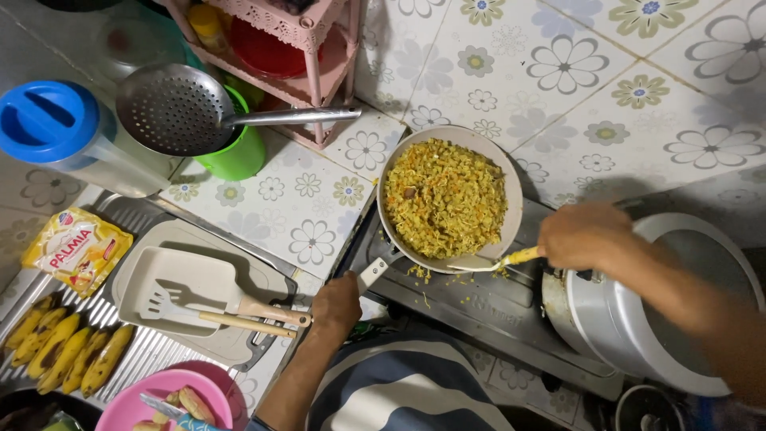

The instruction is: The person stirs a yellow rice dish in a pan on a gas stove using a wooden spatula. The person holds the pan handle with their left hand while stirring with their right hand throughout the video.

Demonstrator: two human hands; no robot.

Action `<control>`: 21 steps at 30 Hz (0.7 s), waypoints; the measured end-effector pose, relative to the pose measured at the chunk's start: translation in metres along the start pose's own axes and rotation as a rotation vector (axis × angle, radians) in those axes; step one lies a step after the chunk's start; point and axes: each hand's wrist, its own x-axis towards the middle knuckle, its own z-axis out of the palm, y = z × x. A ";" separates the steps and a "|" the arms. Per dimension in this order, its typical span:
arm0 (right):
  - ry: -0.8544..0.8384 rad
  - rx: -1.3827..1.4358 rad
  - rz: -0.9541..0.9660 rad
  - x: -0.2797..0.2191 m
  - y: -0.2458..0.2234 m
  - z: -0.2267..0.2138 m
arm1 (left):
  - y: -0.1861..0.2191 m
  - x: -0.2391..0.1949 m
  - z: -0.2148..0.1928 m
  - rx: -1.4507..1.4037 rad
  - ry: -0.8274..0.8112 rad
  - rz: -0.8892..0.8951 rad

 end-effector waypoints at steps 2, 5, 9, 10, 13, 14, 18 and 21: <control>0.101 0.017 -0.102 0.036 0.000 0.034 | -0.003 -0.003 0.002 -0.014 0.071 0.043; 0.201 0.107 -0.206 0.054 -0.023 0.064 | -0.008 -0.002 0.005 -0.039 0.131 0.097; 0.196 0.308 -0.178 0.043 -0.065 0.073 | -0.005 0.002 0.006 -0.058 0.128 0.069; 0.196 0.308 -0.182 0.039 -0.076 0.072 | -0.004 0.000 0.005 -0.057 0.127 0.066; 0.184 0.507 -0.144 0.021 -0.108 0.069 | -0.003 -0.003 0.005 -0.056 0.144 0.058; 0.163 0.564 -0.117 0.012 -0.115 0.067 | -0.003 -0.002 0.007 -0.049 0.151 0.053; 0.238 0.693 -0.076 0.035 -0.137 0.074 | -0.003 -0.001 0.009 -0.050 0.184 0.052; 0.257 0.745 -0.053 0.050 -0.136 0.081 | -0.006 0.005 0.013 -0.068 0.181 0.068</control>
